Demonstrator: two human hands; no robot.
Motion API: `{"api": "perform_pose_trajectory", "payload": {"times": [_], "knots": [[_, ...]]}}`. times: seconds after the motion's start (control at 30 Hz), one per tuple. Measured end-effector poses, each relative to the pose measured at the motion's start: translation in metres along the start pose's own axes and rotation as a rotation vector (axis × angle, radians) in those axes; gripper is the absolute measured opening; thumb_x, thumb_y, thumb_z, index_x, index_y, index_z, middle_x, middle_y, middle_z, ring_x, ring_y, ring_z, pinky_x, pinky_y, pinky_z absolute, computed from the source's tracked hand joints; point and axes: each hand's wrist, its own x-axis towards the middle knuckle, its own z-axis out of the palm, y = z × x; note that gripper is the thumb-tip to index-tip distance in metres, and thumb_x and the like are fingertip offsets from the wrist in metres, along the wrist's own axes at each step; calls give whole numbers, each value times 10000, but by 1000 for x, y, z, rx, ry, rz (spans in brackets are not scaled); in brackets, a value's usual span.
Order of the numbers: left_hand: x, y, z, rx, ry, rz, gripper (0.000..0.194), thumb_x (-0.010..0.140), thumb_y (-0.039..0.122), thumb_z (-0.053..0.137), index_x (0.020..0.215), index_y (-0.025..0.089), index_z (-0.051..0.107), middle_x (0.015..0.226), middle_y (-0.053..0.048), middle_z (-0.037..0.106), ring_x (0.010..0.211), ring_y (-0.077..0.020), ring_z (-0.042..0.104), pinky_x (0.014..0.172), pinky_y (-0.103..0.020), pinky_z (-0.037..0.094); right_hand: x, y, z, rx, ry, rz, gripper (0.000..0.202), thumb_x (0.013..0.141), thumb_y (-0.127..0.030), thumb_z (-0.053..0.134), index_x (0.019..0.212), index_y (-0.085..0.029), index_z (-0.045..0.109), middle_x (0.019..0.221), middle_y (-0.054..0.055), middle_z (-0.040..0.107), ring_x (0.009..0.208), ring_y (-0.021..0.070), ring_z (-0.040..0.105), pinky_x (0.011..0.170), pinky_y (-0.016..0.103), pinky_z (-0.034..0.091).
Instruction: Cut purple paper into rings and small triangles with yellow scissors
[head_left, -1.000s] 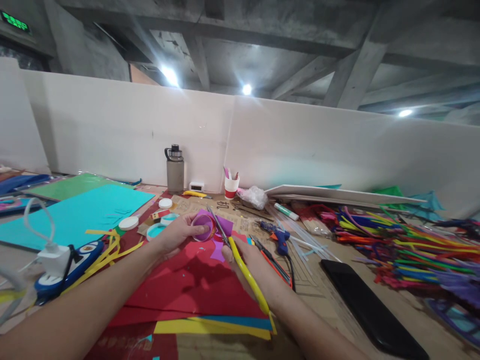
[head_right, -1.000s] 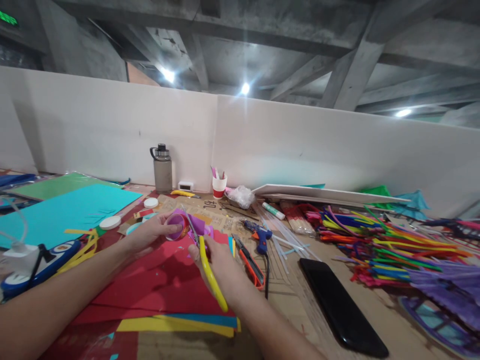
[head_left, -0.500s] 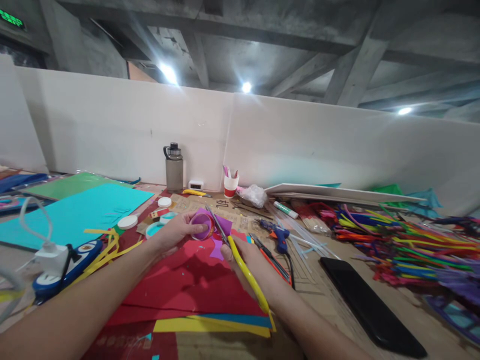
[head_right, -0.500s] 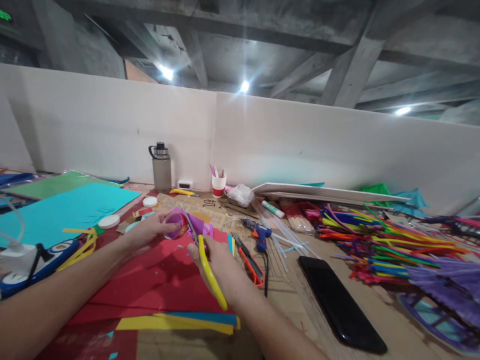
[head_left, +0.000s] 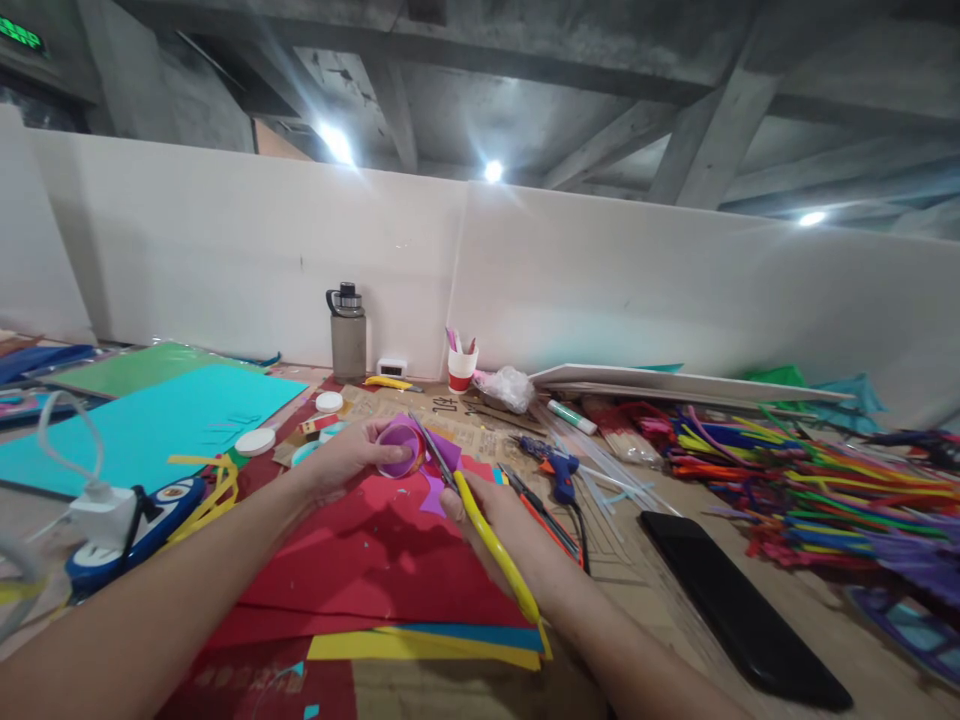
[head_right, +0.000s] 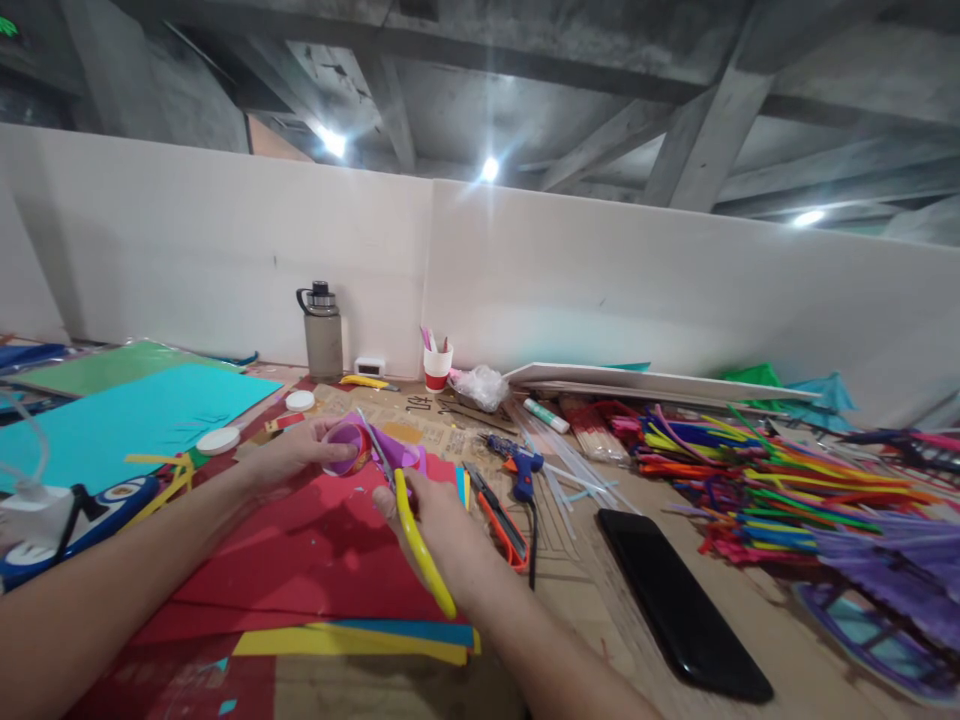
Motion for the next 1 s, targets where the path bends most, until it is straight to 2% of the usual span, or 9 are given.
{"api": "perform_pose_trajectory", "payload": {"times": [0.23,0.3,0.47,0.57,0.73,0.87,1.0], "knots": [[-1,4,-3,19,-44,-6,174,688,238,774,781,118,689,676,-32,617,587,-100,492,547,-224,339,0,3,-1,5,-31,-45,400,881,-568,475,837,-190,600,659,6,559,577,133,454,528,253,312],[-1,3,1,-53,23,-5,186,661,206,793,788,118,691,700,-35,642,602,-99,525,564,-216,376,1,7,3,7,-25,-61,415,894,-574,457,846,-184,591,688,5,563,600,127,450,531,245,309],[3,-7,22,-325,311,6,206,650,161,798,826,133,695,786,-34,695,680,-113,618,670,-223,497,7,24,17,-5,64,-48,440,927,-588,401,887,-181,564,701,-10,547,600,115,430,533,233,298],[5,-11,29,-393,383,7,197,637,122,795,801,137,686,773,-24,696,651,-104,618,654,-224,522,7,27,18,-46,60,-38,441,926,-592,405,895,-183,569,683,-10,550,591,121,451,528,241,291],[4,-9,28,-360,340,28,180,630,129,810,759,119,685,710,-19,688,622,-95,610,618,-197,500,5,21,13,-21,38,-67,415,932,-570,416,940,-187,575,781,2,604,660,132,496,598,253,346],[3,-10,27,-332,306,36,206,631,156,818,796,130,697,752,-22,704,649,-101,618,646,-207,491,4,20,13,17,28,-97,388,936,-551,425,963,-192,569,851,10,623,717,141,515,646,260,373],[3,-13,28,-326,290,46,214,640,172,820,810,133,696,770,-23,705,665,-97,621,670,-206,490,5,21,14,3,35,-84,368,937,-544,426,927,-196,547,813,-2,601,690,133,499,628,258,363]]}}
